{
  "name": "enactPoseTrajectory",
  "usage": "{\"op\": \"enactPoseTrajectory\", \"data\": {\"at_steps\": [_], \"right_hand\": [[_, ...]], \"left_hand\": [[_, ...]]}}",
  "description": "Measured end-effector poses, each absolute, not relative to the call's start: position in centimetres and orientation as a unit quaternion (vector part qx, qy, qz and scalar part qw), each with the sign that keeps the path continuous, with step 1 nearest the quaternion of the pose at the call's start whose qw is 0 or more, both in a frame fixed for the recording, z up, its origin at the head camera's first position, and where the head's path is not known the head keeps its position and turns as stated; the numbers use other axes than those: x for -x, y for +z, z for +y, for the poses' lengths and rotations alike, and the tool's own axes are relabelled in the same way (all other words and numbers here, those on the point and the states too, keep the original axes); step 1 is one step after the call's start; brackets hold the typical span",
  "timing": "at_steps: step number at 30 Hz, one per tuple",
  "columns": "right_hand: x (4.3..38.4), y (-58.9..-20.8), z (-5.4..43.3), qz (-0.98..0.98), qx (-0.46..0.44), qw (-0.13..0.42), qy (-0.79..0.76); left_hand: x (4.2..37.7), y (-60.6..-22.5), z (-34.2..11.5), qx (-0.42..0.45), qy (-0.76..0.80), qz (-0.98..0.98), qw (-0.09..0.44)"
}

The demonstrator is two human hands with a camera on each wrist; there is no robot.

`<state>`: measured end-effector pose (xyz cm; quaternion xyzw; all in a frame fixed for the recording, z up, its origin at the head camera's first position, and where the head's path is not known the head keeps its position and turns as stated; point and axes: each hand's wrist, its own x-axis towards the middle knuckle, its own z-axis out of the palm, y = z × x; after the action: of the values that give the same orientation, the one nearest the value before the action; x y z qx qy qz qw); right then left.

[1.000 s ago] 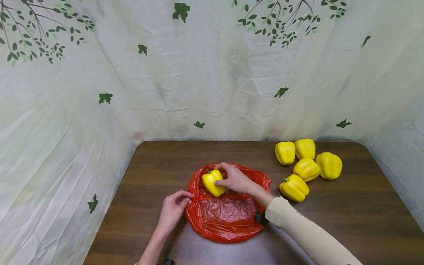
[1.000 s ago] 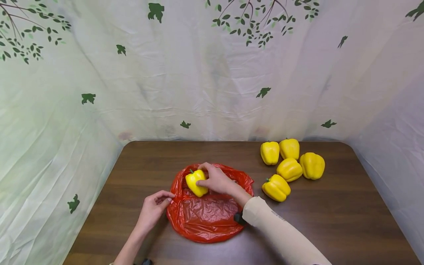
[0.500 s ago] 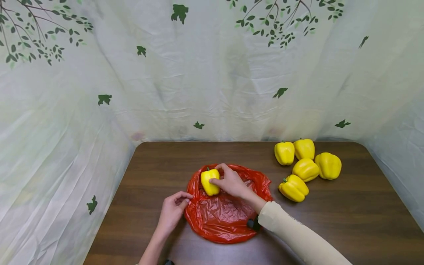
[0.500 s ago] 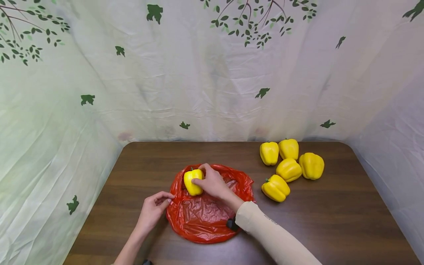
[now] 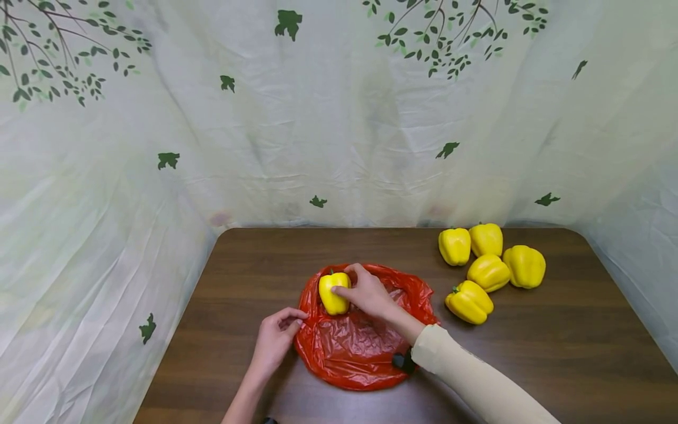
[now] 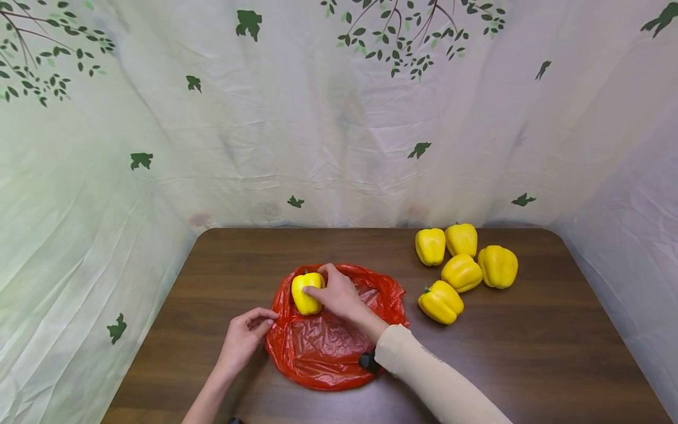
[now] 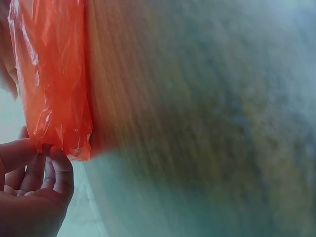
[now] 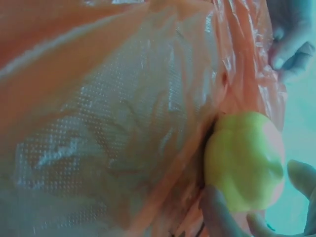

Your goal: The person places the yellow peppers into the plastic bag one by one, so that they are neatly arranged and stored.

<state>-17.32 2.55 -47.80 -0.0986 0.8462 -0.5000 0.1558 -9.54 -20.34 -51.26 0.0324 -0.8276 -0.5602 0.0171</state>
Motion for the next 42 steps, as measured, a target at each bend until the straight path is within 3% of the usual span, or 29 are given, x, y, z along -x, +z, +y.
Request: {"op": "enactPoseTrajectory", "data": {"at_steps": [14, 27, 42], "right_hand": [[15.9, -46.0, 4.6, 0.834, 0.097, 0.152, -0.522], [13.7, -44.9, 7.3, 0.848, 0.084, 0.103, -0.514], [11.6, -46.0, 10.3, 0.827, 0.070, 0.080, -0.552]], "left_hand": [[9.5, -50.8, -20.2, -0.055, -0.567, -0.822, 0.007], [9.4, -50.9, -20.2, -0.060, -0.562, -0.825, 0.002], [9.4, -50.9, -20.2, -0.066, -0.560, -0.826, 0.002]]}}
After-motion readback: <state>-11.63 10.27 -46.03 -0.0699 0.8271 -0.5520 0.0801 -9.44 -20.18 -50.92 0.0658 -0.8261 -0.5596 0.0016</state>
